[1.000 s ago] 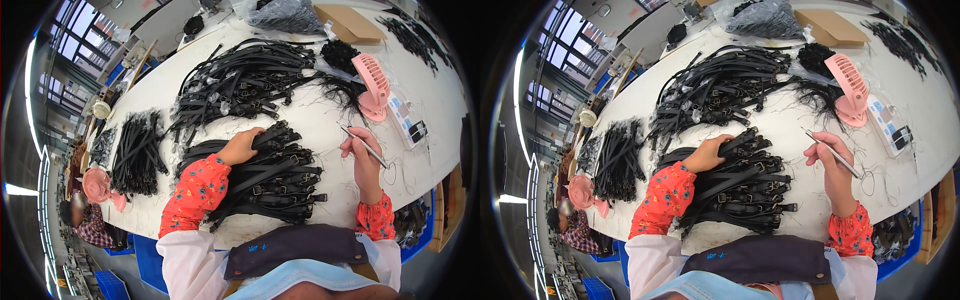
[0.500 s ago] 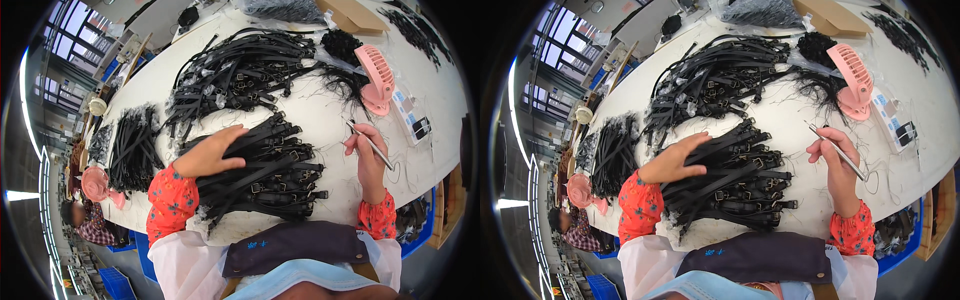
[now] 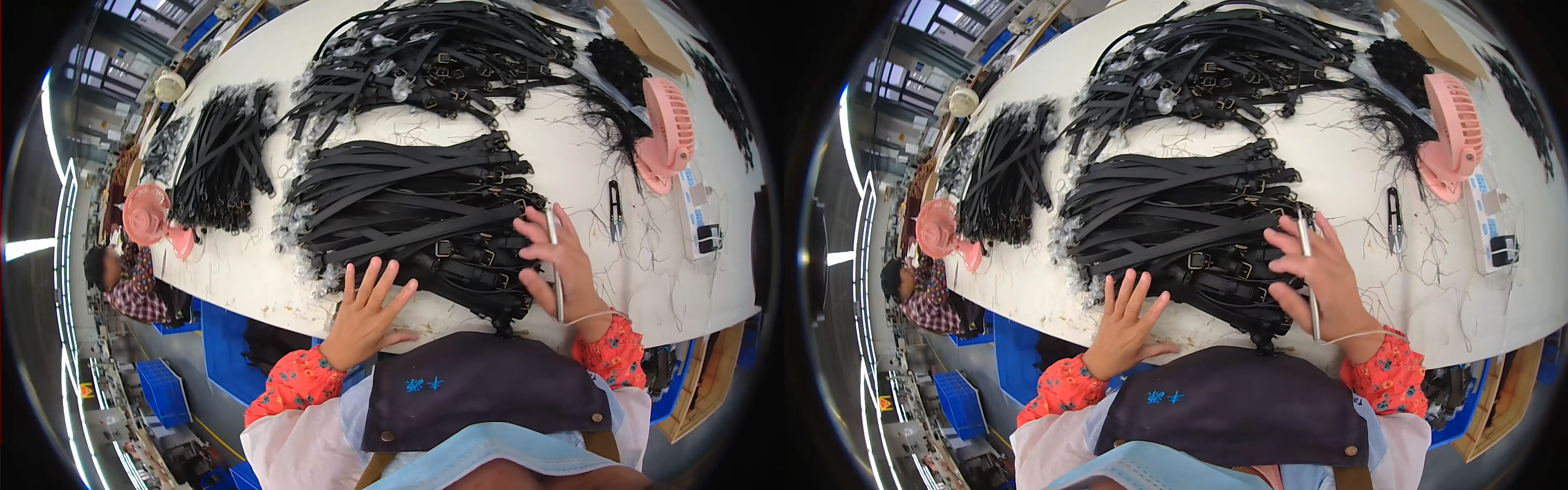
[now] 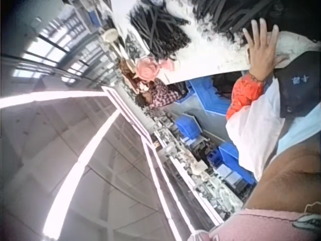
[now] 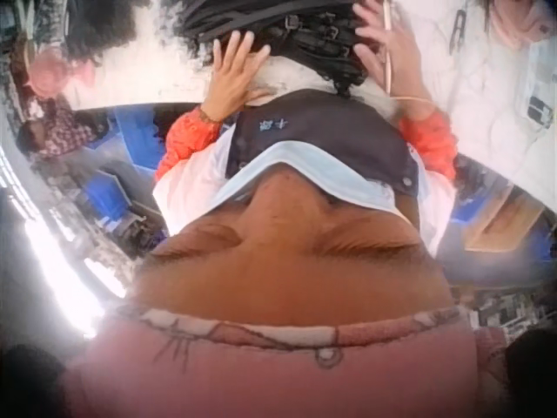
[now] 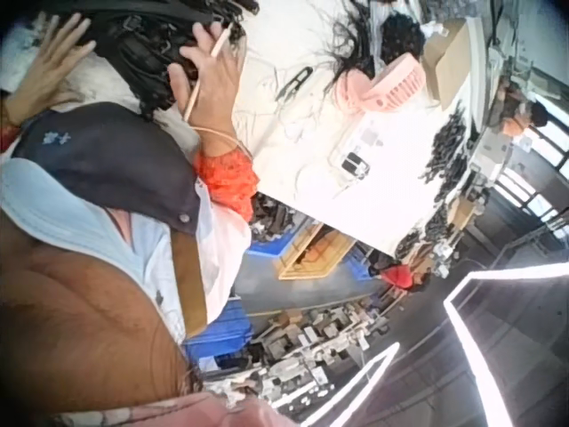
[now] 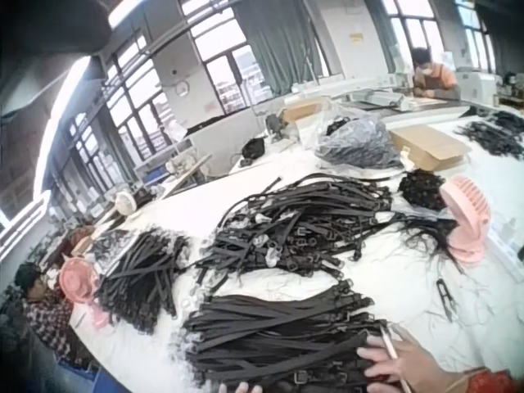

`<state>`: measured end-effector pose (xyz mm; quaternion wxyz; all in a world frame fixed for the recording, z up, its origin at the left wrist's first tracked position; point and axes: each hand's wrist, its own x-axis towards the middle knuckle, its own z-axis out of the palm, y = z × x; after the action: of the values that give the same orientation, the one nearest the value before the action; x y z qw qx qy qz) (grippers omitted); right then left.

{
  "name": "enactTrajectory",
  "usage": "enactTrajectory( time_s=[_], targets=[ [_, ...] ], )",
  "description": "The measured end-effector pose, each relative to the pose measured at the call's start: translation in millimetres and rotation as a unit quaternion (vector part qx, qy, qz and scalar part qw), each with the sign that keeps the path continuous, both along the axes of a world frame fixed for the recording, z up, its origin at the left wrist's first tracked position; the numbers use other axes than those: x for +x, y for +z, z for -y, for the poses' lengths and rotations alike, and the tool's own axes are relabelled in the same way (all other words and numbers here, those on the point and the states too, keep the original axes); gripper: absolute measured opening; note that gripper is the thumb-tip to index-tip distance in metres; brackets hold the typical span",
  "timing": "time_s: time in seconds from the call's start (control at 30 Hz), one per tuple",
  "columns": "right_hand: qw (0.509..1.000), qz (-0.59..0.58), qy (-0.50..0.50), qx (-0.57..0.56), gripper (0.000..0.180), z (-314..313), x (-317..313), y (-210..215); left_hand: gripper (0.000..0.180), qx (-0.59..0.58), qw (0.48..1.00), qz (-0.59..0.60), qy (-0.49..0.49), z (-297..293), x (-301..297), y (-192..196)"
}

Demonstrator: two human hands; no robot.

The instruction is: The person sits at a workbench in a factory setting, handling black hair accessories with metal buckles. They use a metal tool to manipulate the ends of the accessories, likely securing or adjusting the components. The person repeatedly picks up items from a pile, works on them, and places them back down.

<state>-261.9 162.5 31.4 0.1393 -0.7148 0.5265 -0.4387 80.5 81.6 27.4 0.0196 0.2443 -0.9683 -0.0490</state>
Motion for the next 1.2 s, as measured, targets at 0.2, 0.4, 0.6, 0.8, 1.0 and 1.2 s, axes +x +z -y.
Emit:
enactTrajectory(
  time_s=[0.2, 0.4, 0.6, 0.8, 1.0, 1.2],
  targets=[
    [0.987, -0.115, 0.099, 0.051, 0.040, -20, 27, -7, 0.092, -0.075, 0.989, -0.086, 0.091, 11, 5, -41],
    [0.985, -0.161, 0.055, 0.003, 0.034, -11, 22, -25, 0.083, -0.069, 0.993, -0.076, 0.052, 47, -27, -28],
    [0.970, -0.236, -0.019, -0.054, 0.030, 22, -3, -27, 0.083, -0.101, 0.987, -0.115, 0.056, 79, -57, -36],
    [0.965, -0.224, -0.098, -0.094, 0.028, 47, -18, -39, 0.082, -0.147, 0.976, -0.151, 0.050, 131, -88, -43],
    [0.975, -0.191, -0.081, -0.079, 0.028, 34, -3, -31, 0.084, -0.170, 0.968, -0.180, 0.032, 176, -102, -42],
    [0.970, -0.229, -0.062, -0.049, 0.028, 37, -12, -58, 0.085, -0.148, 0.967, -0.205, 0.038, 177, -113, -47]
  ],
)
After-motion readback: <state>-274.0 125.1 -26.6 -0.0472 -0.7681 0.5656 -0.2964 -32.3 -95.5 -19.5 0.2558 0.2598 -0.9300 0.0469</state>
